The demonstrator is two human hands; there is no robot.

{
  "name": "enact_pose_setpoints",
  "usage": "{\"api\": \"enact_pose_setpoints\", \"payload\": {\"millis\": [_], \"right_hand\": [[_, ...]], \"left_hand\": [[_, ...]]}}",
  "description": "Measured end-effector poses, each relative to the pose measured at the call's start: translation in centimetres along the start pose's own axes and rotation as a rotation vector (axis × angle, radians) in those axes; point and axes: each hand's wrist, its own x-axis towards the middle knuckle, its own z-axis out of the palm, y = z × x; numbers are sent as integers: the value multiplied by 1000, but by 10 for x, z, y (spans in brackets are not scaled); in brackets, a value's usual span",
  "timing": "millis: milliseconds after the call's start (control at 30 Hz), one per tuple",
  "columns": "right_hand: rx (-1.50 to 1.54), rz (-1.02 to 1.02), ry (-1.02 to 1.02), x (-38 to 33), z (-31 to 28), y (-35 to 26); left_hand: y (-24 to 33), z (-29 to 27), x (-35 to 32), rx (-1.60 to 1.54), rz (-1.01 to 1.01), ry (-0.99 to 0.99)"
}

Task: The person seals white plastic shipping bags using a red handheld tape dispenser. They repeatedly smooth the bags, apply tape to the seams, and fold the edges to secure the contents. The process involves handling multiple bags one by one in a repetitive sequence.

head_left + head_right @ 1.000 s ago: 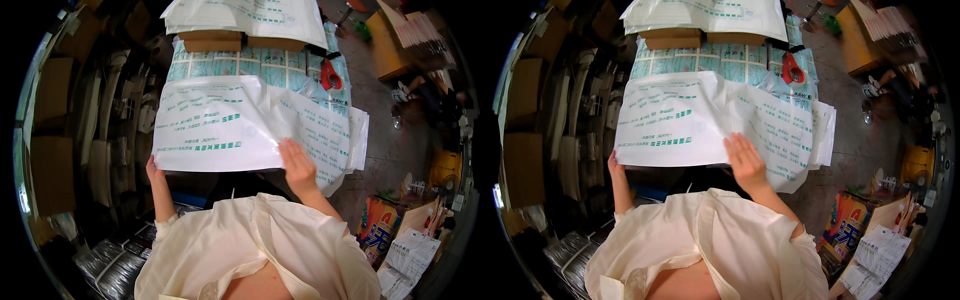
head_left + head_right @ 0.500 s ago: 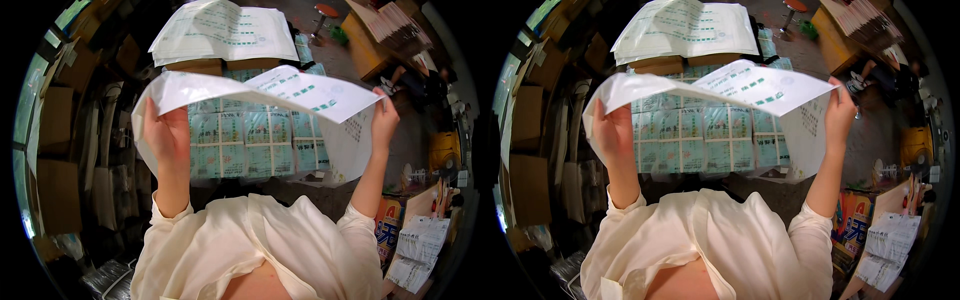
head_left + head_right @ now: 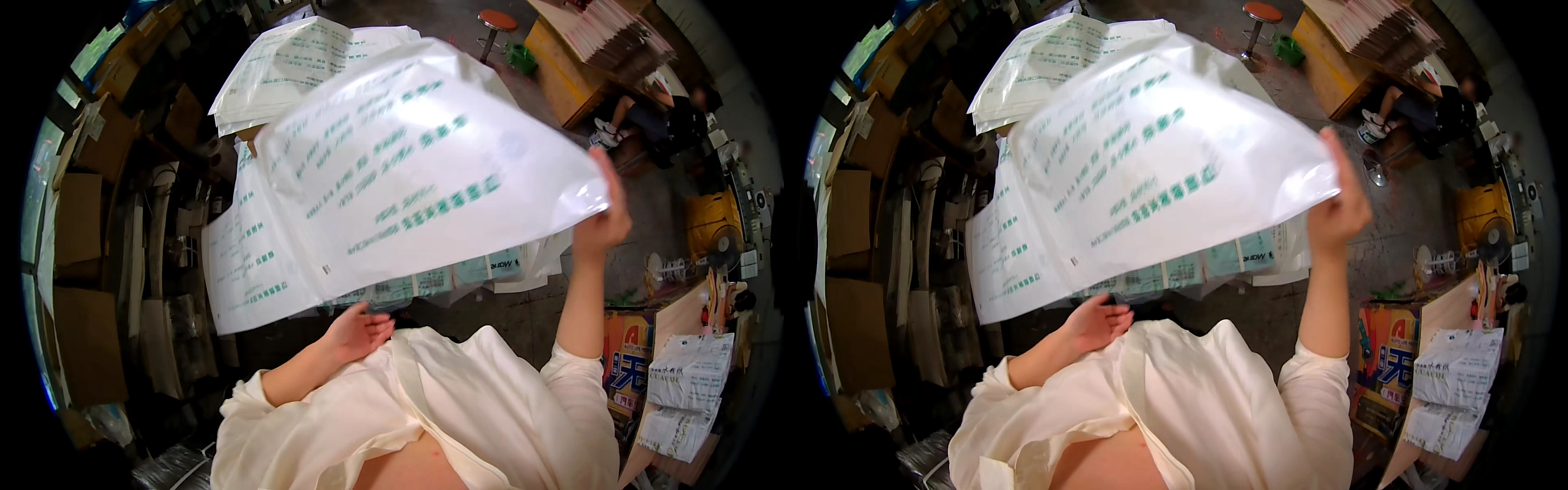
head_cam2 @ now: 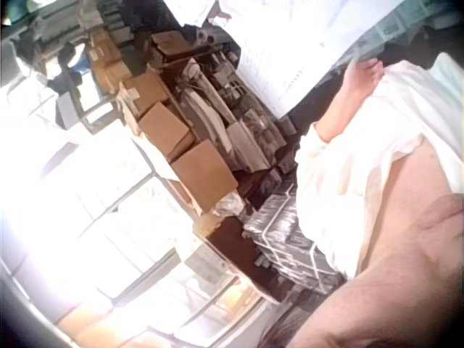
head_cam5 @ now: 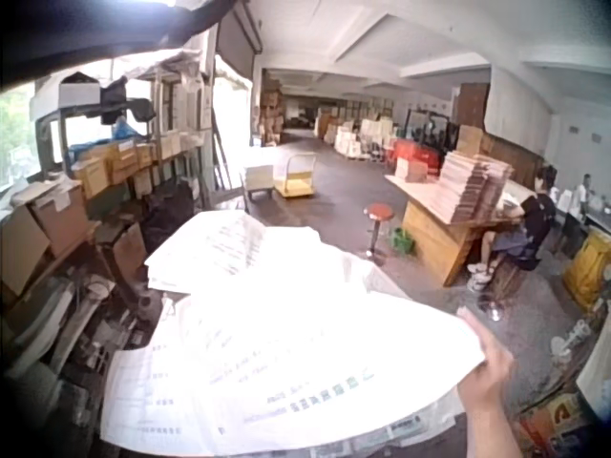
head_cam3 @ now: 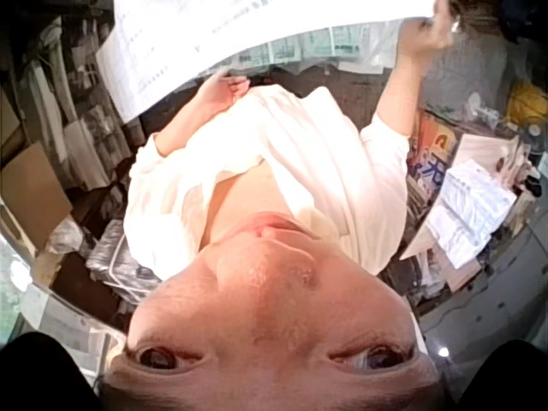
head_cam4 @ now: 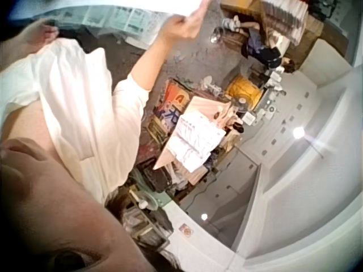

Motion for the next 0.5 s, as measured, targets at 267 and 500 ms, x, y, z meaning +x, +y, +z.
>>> {"api": "enact_pose_setpoints", "payload": {"millis": [267,500], "right_hand": [[126,-361,-258,-81,-2,-22],[175,-306,-349,-118,1,-32]], "left_hand": [[210,143,17,1179,1616,59],[314,197,211,1750,646,120]]}}
